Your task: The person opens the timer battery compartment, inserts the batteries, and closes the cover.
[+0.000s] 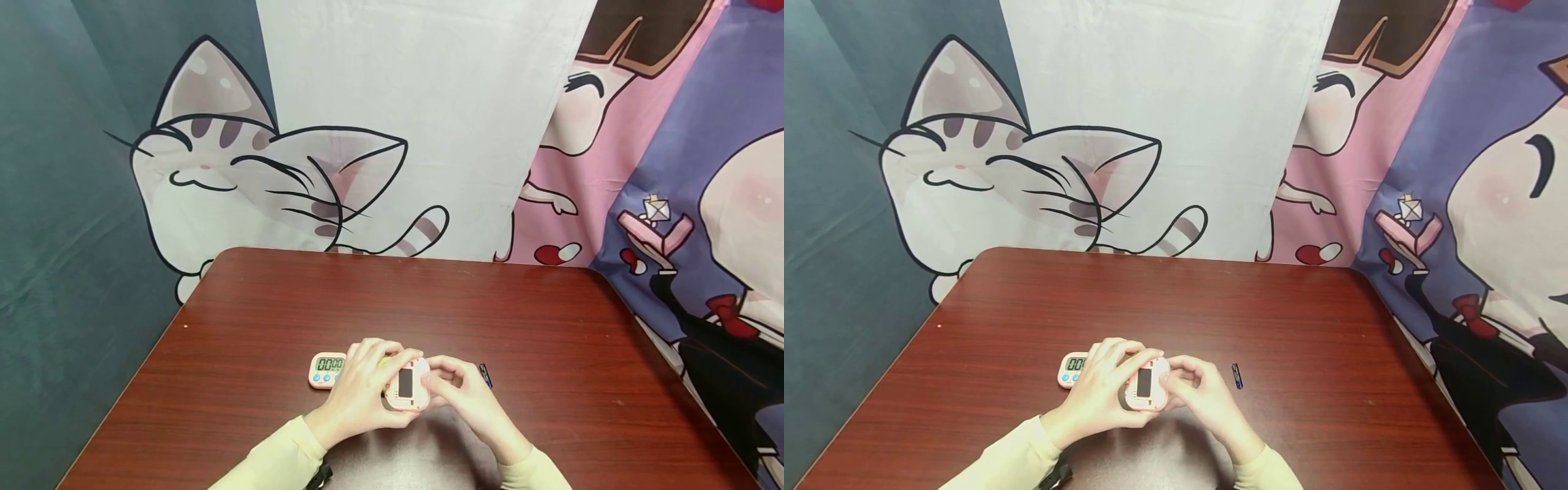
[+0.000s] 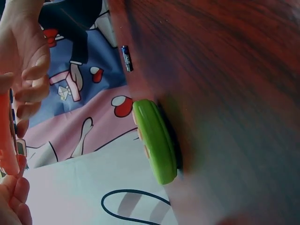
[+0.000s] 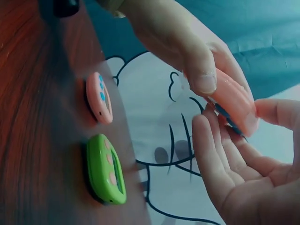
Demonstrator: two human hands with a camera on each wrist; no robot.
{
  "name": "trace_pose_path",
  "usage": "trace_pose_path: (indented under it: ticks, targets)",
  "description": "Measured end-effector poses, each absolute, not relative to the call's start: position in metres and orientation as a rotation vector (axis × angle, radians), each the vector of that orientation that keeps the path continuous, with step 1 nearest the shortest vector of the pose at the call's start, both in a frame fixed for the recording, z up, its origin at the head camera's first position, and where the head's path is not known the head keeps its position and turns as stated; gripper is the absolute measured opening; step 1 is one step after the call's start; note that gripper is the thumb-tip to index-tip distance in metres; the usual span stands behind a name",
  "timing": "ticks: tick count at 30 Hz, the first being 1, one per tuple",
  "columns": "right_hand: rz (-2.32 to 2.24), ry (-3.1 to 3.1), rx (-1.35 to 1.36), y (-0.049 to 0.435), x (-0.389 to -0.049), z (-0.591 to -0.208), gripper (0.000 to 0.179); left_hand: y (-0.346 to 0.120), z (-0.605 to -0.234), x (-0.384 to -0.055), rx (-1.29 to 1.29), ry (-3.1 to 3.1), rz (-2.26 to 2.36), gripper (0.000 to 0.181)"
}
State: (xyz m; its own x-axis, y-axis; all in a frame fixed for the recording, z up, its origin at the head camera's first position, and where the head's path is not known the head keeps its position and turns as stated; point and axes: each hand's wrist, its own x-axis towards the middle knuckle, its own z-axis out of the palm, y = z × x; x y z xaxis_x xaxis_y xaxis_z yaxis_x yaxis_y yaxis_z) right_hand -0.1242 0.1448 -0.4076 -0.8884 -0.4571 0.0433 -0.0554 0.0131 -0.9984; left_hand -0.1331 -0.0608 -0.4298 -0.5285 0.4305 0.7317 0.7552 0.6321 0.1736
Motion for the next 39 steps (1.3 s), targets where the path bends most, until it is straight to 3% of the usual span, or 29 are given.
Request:
trace_pose_path:
  ticks: [6, 15, 39]
  targets:
    - [-1.8, 2.325, -0.598, 0.14, -0.119, -0.401, 0.025, -0.062, -0.428, -0.132, -0.938, -2.177, -0.614, 0.075]
    - [-1.473, 2.665, -0.389, 0.134, -0.11, -0.393, 0.028, -0.06, -0.424, -0.128, -0.981, -2.185, -0.544, 0.077]
    - [-1.857, 2.161, -0.462, 0.142, -0.117, -0.405, 0.03, -0.063, -0.414, -0.128, -1.013, -2.185, -0.502, 0.076]
